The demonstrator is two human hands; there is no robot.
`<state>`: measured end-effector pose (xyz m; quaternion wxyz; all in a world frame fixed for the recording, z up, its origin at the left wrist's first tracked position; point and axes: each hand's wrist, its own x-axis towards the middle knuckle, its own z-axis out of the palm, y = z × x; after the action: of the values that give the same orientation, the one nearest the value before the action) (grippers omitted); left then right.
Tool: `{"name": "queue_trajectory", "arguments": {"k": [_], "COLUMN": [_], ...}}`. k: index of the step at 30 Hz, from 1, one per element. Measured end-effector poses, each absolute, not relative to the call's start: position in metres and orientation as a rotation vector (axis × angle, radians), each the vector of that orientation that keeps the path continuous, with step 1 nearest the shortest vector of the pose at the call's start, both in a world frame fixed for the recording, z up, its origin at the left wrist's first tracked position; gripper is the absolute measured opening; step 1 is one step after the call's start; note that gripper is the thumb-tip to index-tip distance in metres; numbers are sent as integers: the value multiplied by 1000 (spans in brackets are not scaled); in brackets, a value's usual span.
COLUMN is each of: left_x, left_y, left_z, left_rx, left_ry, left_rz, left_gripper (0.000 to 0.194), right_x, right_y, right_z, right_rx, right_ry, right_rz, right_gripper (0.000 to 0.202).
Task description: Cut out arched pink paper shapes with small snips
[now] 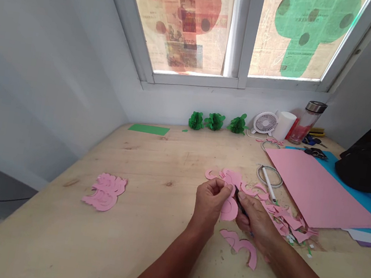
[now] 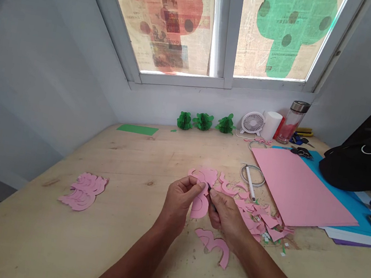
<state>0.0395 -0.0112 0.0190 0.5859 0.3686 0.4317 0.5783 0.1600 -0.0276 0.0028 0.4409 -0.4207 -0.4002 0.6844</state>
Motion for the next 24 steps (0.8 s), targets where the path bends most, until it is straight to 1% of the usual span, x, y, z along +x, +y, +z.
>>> {"name": "queue_trajectory", "arguments": {"k": [24], "left_x": [44], "left_y": [-12], "left_z": [18], "left_rx": [778], "left_ry": [991], "left_rz": [1348], "left_gripper": [28], "right_x": [157], "right_y": [-28], "right_z": [-2], "right_rx": [-988], "right_ry": [-975], "right_rz": [1689], "right_gripper": [43]}}
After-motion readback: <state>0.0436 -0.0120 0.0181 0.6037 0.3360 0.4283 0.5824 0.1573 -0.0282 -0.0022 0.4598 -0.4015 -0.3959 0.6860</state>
